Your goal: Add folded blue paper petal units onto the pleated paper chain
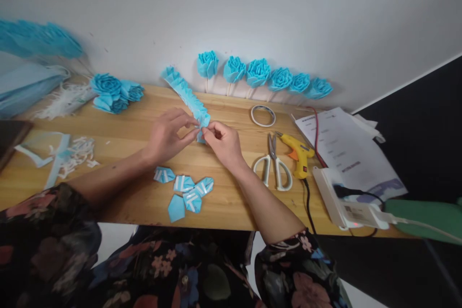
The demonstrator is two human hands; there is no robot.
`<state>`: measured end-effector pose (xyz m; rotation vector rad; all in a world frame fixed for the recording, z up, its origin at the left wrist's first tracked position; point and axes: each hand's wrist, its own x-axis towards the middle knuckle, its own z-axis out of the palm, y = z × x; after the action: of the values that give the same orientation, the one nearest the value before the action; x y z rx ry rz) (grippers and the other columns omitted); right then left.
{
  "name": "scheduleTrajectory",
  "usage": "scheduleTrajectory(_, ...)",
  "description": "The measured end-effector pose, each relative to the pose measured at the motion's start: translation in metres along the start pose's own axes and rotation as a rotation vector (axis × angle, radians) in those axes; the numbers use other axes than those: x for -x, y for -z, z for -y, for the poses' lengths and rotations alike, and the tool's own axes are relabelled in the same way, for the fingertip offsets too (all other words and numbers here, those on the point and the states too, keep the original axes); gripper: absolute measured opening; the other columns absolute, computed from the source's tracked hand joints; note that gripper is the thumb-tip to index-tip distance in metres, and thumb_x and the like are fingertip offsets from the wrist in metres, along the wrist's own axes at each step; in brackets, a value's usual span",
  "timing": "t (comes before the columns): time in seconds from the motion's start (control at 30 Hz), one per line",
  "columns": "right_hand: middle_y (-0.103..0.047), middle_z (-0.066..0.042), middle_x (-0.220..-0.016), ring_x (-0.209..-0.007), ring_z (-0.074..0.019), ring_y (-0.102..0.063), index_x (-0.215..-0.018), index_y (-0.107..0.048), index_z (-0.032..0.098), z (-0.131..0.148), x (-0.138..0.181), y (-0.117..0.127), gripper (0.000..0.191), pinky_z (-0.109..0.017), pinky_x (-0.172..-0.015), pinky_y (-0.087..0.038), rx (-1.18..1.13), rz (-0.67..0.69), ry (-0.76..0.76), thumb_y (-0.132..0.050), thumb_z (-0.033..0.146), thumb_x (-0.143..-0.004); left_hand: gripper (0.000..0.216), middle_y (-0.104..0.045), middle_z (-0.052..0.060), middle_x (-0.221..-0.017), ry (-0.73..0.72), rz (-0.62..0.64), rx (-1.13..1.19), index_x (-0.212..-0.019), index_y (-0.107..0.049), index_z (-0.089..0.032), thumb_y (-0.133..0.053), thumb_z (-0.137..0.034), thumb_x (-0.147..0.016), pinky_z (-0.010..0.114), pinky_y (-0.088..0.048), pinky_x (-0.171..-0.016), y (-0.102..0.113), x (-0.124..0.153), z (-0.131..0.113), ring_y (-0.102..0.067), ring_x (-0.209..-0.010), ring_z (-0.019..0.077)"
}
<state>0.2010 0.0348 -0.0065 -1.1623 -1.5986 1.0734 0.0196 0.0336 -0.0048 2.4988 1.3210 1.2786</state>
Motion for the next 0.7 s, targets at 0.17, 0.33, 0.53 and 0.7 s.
scheduleTrajectory(0.17,-0.059,0.003,-0.059,-0.056,-0.0114,-0.052,-0.066,-0.058,0.021,-0.001,0.000,-0.001,0.023,-0.026,-0.056,-0.039,0.036,0.006,0.020,-0.062,0.037,-0.082,0.006,-0.066,0.003,-0.079,-0.010,-0.009,0.017,-0.087,-0.068,-0.019,-0.066,-0.024,-0.090,0.031,-0.045,-0.071,0.000,-0.001,0.000,-0.060,-0.077,0.0179)
scheduleTrajectory(0.33,-0.057,0.003,-0.059,-0.056,-0.0117,-0.051,-0.067,-0.057,0.021,-0.003,0.000,-0.002,0.024,-0.026,-0.057,-0.040,0.048,0.014,0.022,-0.061,0.038,-0.083,0.009,-0.065,0.003,-0.077,0.006,-0.005,0.081,-0.084,-0.067,-0.019,-0.061,-0.019,-0.090,0.031,-0.044,-0.071,0.001,0.000,0.000,-0.059,-0.075,0.0173)
scheduleTrajectory(0.53,-0.060,0.002,-0.059,-0.056,-0.0118,-0.051,-0.065,-0.057,0.022,-0.002,0.000,0.000,0.024,-0.026,-0.057,-0.040,0.053,0.005,0.001,-0.063,0.037,-0.082,0.010,-0.064,0.002,-0.072,0.168,0.040,0.228,-0.077,-0.064,-0.018,-0.058,-0.019,-0.085,0.030,-0.042,-0.068,0.000,-0.006,-0.002,-0.056,-0.069,0.0151)
scheduleTrajectory(0.7,-0.064,0.002,-0.060,-0.055,-0.0116,-0.054,-0.066,-0.059,0.022,-0.006,-0.003,0.001,0.023,-0.026,-0.059,-0.044,-0.055,-0.023,-0.065,-0.065,0.038,-0.080,0.013,-0.064,0.000,-0.070,0.450,0.044,0.323,-0.076,-0.064,-0.018,-0.059,-0.026,-0.085,0.027,-0.038,-0.058,0.041,-0.004,0.010,-0.053,-0.064,0.0137)
